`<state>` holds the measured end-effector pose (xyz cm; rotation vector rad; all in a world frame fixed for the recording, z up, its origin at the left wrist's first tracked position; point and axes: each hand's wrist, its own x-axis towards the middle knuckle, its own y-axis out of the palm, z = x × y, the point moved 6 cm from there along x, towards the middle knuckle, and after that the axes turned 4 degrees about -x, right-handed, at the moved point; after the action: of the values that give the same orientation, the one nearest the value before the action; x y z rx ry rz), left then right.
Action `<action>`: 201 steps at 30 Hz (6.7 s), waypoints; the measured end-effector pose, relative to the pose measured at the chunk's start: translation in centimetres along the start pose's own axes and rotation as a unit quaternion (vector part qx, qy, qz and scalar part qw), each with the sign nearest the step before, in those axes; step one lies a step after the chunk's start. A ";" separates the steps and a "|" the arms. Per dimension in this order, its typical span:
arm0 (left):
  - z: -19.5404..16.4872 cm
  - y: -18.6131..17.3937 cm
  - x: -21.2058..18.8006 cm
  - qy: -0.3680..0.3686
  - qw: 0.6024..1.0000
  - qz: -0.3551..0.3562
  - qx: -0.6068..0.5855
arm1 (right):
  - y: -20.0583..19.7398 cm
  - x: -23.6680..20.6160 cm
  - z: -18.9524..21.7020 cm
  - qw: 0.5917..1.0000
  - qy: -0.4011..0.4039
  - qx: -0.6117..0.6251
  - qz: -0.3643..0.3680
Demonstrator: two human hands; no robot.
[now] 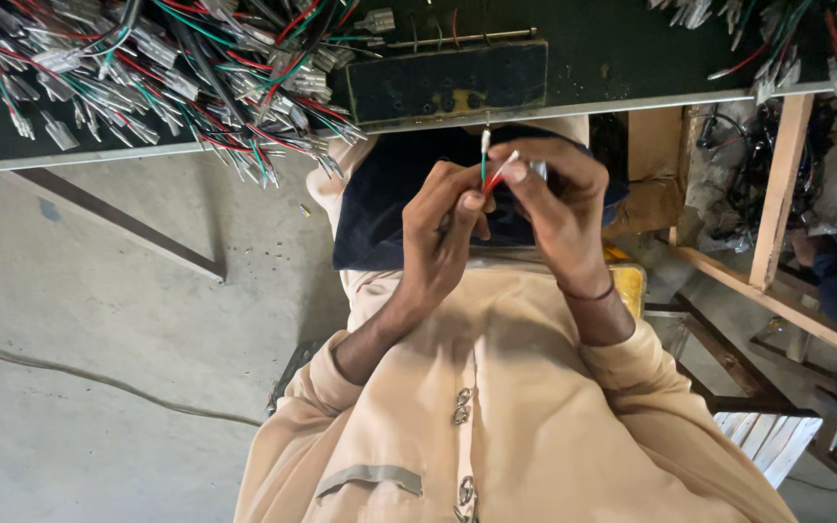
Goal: The person sits at a workbench covered with wire harnesses and joins small colored wires, twisting their ends together and attaching them to a connector block. The person uses pliers to crimp or secure a black cable connector and works the assembled wires onto the fixture on the table.
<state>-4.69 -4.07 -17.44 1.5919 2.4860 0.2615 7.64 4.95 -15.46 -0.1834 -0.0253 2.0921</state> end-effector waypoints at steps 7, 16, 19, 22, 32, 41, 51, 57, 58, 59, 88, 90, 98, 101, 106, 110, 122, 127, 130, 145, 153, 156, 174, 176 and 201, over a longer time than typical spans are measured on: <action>1.6 0.0 0.1 -0.073 0.982 -0.016 -0.175 | 0.3 0.7 -2.4 0.982 0.076 0.170 -0.004; 1.8 -0.3 0.0 -0.108 0.986 -0.054 -0.118 | 0.4 0.2 0.3 0.985 0.043 0.151 0.067; 2.1 -0.5 -0.1 -0.083 0.987 -0.090 -0.100 | 0.4 0.0 1.2 0.975 0.022 0.180 0.125; 2.0 -0.5 -0.4 -0.075 0.990 -0.099 -0.067 | 0.4 -0.3 1.3 0.985 0.003 0.089 0.150; 0.9 -0.2 0.8 -0.115 0.985 -0.089 -0.097 | 0.5 0.1 1.9 0.973 0.025 0.181 0.141; 2.9 0.8 0.7 -0.190 0.946 -0.014 -0.263 | -0.5 0.7 -1.2 0.987 0.091 0.128 -0.033; 1.7 -0.6 -0.5 -0.052 0.996 -0.072 0.028 | 0.7 1.3 -3.7 0.936 0.170 0.288 0.110; 5.1 -2.4 -0.3 -0.102 0.980 -0.148 -0.086 | 0.9 2.2 -6.5 0.960 0.177 0.137 0.166; 5.5 -2.5 -0.4 -0.098 0.977 -0.153 -0.109 | 0.9 2.3 -7.0 0.959 0.195 0.129 0.162; 6.0 -2.5 -0.4 -0.109 0.974 -0.153 -0.127 | 0.9 2.3 -7.5 0.957 0.213 0.121 0.159; 8.3 -2.6 2.2 -0.212 0.962 -0.101 -0.137 | 1.9 3.8 -9.6 0.975 0.153 0.160 -0.014; 8.2 -2.5 2.3 -0.205 0.962 -0.110 -0.143 | 1.7 3.7 -10.0 0.973 0.166 0.159 -0.019; 7.4 -2.3 2.3 -0.165 0.969 -0.152 -0.102 | 1.6 3.9 -9.6 0.978 0.157 0.136 -0.017; 7.2 -1.6 2.5 -0.142 0.976 -0.147 -0.070 | 1.5 3.7 -9.0 0.985 0.153 0.078 -0.003; 6.1 -0.9 2.6 -0.057 0.985 -0.152 0.052 | 1.7 3.1 -8.2 0.989 0.131 0.040 0.060; 6.0 -0.9 2.6 -0.045 0.984 -0.170 0.041 | 2.0 3.1 -8.6 0.981 0.151 0.103 0.061; 5.1 -3.5 2.4 -0.056 0.971 -0.138 0.186 | 3.1 3.7 -8.8 0.976 0.165 0.126 0.058; 5.5 -4.2 3.3 -0.065 0.978 -0.072 0.183 | 3.2 3.7 -10.0 0.972 0.188 0.135 0.029; 5.5 -4.1 3.6 -0.052 0.978 -0.071 0.190 | 3.2 3.7 -10.4 0.969 0.193 0.153 0.033; 5.6 -3.7 2.7 -0.054 0.978 -0.140 0.145 | 3.0 3.9 -10.1 0.966 0.193 0.161 0.056; 5.6 -3.7 2.7 -0.063 0.974 -0.132 0.172 | 2.9 3.8 -9.9 0.969 0.195 0.140 0.058; 5.6 -3.6 2.8 -0.070 0.974 -0.138 0.167 | 2.9 3.9 -9.6 0.969 0.184 0.151 0.064; 4.1 -4.8 2.1 -0.030 0.965 -0.190 0.179 | 3.7 4.0 -7.4 0.974 0.178 -0.008 0.139; 4.5 -5.0 2.3 -0.057 0.977 -0.142 0.151 | 4.1 4.3 -8.0 0.976 0.173 0.077 0.109; 4.9 -5.8 4.2 -0.082 0.979 -0.096 0.157 | 4.4 3.8 -9.4 0.962 0.209 0.159 0.070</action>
<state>-10.34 -2.39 -23.83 1.3912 2.6201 -0.2932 3.30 5.49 -25.61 -0.4362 0.5907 2.1234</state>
